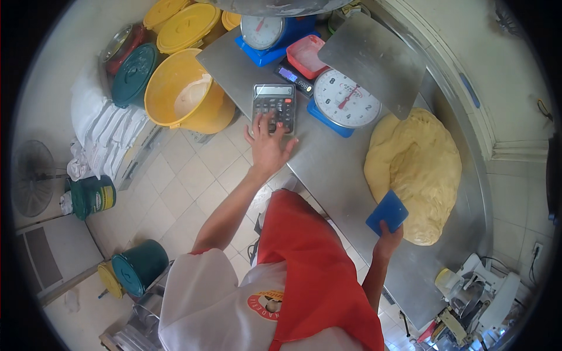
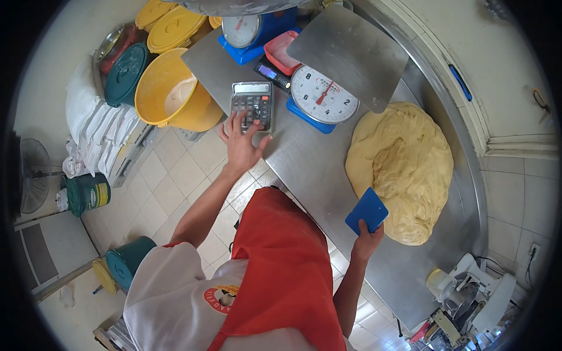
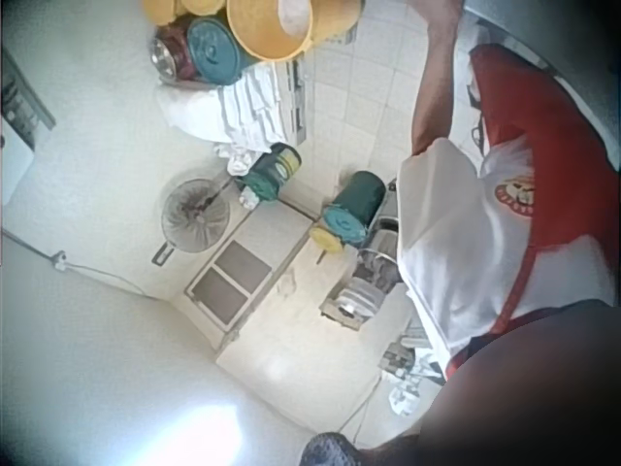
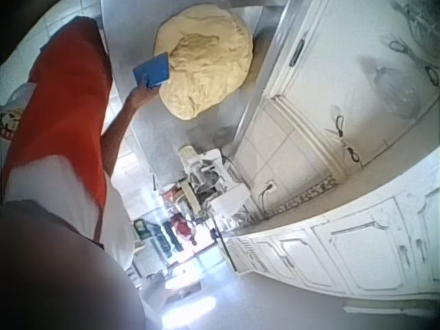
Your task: The person portions a large mass of dough into smaller pieces using a blue plastic scraper, weighs the pieces on a scale, kneads them into round loaves by hand, and flattens one loaf onto a red tray.
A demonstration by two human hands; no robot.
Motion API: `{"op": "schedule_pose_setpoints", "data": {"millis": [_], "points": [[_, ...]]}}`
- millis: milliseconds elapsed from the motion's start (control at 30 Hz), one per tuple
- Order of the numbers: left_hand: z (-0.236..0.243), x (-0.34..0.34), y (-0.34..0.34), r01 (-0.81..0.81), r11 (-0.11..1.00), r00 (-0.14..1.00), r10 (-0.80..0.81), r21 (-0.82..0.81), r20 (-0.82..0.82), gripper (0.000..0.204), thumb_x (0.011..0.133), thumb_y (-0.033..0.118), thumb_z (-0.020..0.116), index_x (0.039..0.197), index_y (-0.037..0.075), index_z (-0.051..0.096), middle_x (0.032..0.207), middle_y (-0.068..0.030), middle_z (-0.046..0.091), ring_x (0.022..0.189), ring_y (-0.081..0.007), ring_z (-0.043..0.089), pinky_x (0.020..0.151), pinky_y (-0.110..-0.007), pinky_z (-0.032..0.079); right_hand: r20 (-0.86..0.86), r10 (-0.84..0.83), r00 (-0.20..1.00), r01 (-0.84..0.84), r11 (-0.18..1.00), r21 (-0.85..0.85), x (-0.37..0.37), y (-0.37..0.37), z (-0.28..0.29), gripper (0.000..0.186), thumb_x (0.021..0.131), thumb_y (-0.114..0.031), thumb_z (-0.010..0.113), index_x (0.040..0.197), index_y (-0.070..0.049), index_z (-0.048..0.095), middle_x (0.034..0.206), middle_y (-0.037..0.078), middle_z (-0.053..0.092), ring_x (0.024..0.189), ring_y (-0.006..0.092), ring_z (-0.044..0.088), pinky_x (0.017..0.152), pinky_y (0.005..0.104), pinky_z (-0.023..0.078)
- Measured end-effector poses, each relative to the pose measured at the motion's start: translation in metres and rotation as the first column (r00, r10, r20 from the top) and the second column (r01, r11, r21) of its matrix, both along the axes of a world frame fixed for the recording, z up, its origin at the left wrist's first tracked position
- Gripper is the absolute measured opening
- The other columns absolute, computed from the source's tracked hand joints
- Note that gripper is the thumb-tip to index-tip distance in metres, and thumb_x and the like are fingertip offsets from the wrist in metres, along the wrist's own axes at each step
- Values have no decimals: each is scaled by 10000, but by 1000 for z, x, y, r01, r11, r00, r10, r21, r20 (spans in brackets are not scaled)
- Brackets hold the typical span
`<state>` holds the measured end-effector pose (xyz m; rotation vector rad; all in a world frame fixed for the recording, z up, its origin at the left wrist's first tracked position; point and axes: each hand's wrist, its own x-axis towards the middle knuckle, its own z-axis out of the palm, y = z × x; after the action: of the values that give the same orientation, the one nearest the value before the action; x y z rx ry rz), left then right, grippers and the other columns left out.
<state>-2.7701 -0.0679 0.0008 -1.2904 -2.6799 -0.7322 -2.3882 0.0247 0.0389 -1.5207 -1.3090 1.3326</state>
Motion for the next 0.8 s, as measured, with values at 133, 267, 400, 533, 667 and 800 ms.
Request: {"op": "schedule_pose_setpoints", "data": {"millis": [133,267,400,533,667,800], "points": [[1,53,1,151,977,982,-165,148,90,315,743,316,809,986,145,702,1401,-133,438,1353,-406,324,1068,-588,256,18,-26,1000,26,1000,1,2,-2,3,312,806,56,664,1112,22,616,1013,68,680,885,151,635,850,307,506],[-22,102,11,402,885,840,-459,235,289,352,754,288,812,1031,114,683,1330,-143,495,1294,-384,412,1053,-497,354,52,-36,998,37,999,-20,18,-3,-7,264,774,53,684,1035,16,662,960,48,695,869,152,642,834,317,506],[-40,143,58,520,826,536,-514,218,670,560,770,376,808,1205,85,609,1261,-194,548,1252,-361,469,1055,-467,389,182,-36,983,37,999,-5,31,17,-12,291,746,8,701,1034,22,668,944,54,702,874,159,647,819,329,500],[-43,172,154,514,841,722,-529,166,446,896,738,495,785,1451,118,393,1390,-226,434,1300,-408,397,1074,-521,366,366,138,920,-221,956,194,35,67,-3,282,733,-17,669,1009,38,648,904,159,697,827,282,670,780,352,501],[14,194,240,288,953,791,-178,-99,585,1048,674,524,823,1517,182,304,1511,-217,290,1357,-448,319,1080,-550,370,564,299,769,-491,842,223,23,149,19,182,756,-56,653,912,34,627,813,235,635,779,412,630,702,442,484],[-5,212,256,250,936,763,-32,-249,646,957,681,446,811,1487,211,352,1523,-199,293,1370,-429,336,1067,-555,397,714,318,624,-684,663,303,-47,220,52,137,808,-98,658,904,-2,677,819,230,649,800,419,636,707,475,482]]}}
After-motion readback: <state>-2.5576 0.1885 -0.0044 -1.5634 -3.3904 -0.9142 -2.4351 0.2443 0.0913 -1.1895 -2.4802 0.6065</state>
